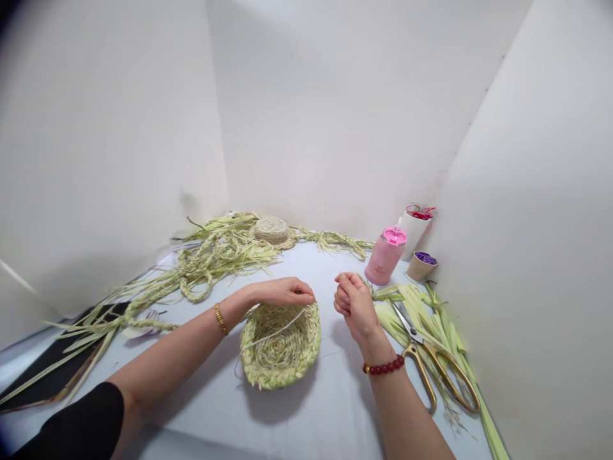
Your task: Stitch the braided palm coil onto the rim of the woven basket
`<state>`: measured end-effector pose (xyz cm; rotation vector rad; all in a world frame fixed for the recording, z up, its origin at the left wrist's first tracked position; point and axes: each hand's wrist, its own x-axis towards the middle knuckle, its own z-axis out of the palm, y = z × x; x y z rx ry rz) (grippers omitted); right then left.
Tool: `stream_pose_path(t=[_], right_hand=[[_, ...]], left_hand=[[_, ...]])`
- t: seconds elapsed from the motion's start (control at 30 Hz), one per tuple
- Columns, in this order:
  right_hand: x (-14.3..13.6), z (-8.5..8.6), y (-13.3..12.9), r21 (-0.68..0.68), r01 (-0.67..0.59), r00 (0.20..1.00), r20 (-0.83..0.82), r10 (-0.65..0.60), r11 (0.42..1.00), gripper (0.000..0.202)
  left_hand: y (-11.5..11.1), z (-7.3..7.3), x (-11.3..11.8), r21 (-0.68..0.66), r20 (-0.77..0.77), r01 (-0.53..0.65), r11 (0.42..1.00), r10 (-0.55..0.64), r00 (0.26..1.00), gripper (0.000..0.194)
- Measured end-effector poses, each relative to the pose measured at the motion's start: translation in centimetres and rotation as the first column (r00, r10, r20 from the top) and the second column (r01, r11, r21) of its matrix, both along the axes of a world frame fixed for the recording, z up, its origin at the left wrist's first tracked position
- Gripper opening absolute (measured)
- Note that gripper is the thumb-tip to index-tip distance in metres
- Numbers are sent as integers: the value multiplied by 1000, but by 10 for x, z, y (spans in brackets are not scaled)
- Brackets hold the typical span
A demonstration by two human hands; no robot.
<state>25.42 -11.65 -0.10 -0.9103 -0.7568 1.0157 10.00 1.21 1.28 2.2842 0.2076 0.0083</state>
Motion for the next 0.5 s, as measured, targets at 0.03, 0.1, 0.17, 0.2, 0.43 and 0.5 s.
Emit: stream_pose_path(t=[0.03,0.1,0.17,0.2,0.43,0.5], right_hand=[[1,0,0,-1,8,1000,4,-8,1000,22],[6,1,-1,6,36,999,11,-36,999,21],[14,7,-4,35,99,995,20,-100,994,20],[20,11,-7,57,146,989,28,-147,988,19],[75,50,-54,323,644,712,76,-698,693,11],[91,57,-73,375,775,520,78,-851,508,8]], left_hand=[[-1,-2,-1,2,8,-10,1000,9,1000,26],[0,-4,-5,11,20,-41,999,41,999,24],[2,-5,-9,-4,23,-83,997,83,996,23],[3,-4,-12,-24,19,-100,995,100,995,22],[4,0,-18,-102,21,-82,991,85,996,20],[4,-1,-17,-102,17,-78,992,80,997,22]])
